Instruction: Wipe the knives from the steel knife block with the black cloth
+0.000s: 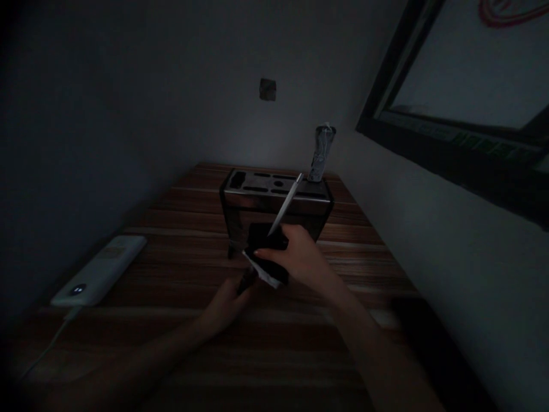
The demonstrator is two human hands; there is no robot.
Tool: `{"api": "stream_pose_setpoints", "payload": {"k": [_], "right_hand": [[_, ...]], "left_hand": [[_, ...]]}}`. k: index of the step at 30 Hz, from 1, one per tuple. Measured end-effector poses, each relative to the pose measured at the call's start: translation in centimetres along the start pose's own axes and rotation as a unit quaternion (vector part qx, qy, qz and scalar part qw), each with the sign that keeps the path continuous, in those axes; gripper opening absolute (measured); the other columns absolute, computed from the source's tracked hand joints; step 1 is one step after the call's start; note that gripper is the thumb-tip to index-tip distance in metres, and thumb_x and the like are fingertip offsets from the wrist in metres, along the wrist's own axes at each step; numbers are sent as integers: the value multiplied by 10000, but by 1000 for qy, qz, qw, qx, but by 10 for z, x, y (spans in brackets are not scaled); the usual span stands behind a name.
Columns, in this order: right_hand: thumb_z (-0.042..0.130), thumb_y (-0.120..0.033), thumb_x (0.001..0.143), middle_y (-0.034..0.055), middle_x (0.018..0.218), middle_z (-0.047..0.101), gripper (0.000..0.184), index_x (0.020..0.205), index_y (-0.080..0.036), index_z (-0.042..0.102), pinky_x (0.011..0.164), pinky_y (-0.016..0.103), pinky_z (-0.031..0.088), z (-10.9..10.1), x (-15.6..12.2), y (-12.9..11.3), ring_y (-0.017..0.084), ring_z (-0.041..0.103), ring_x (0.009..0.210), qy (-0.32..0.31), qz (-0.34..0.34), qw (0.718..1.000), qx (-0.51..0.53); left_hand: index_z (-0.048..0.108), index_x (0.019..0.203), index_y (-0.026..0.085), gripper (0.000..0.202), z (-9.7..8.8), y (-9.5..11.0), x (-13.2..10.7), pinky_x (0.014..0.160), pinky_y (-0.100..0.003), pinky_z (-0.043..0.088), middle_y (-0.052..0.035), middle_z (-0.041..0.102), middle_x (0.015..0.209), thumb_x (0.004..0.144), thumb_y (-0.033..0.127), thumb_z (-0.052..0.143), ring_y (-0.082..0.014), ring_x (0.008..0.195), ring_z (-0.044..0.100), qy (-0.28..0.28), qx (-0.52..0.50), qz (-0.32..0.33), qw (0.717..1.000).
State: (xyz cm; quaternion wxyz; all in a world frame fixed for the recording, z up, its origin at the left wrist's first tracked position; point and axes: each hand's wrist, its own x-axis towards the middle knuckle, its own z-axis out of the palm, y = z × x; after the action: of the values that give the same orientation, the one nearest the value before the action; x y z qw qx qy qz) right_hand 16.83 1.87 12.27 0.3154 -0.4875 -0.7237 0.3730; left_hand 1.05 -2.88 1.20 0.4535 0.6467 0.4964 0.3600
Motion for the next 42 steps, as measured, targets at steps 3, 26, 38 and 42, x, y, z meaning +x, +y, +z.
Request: {"api": "stream_pose_setpoints", "payload": {"k": [3, 26, 38, 42], "right_hand": [[711, -276, 628, 45, 814, 687, 274, 860, -140, 653, 655, 310, 505, -14, -2, -3, 207, 635, 744, 36, -15, 999, 17], [718, -259, 658, -17, 789, 685, 169, 809, -205, 668, 660, 311, 531, -59, -12, -3, 145, 643, 664, 322, -106, 919, 203], [729, -345, 613, 35, 740, 687, 258, 783, -161, 671, 556, 309, 532, -47, -12, -5, 193, 641, 642, 184, -47, 977, 92], [698, -308, 646, 48, 802, 690, 265, 850, -143, 660, 625, 313, 510, -22, -7, -7, 210, 639, 727, 94, -32, 995, 32]], "left_hand": [[570, 722, 123, 251, 1, 0, -1, 548, -200, 364, 18, 516, 632, 812, 322, 445, -115, 590, 465, 0, 11, 10, 1000], [571, 698, 138, 233, 3, 0, -2, 536, -184, 349, 24, 523, 617, 815, 304, 456, -110, 575, 492, -43, 67, 32, 996], [573, 686, 133, 237, 3, -1, -2, 547, -197, 354, 22, 516, 610, 796, 312, 464, -117, 580, 482, -10, 50, 28, 998], [538, 639, 133, 276, 2, -1, -1, 496, -196, 325, 31, 460, 564, 794, 345, 456, -105, 539, 428, 9, 35, 4, 999]]}}
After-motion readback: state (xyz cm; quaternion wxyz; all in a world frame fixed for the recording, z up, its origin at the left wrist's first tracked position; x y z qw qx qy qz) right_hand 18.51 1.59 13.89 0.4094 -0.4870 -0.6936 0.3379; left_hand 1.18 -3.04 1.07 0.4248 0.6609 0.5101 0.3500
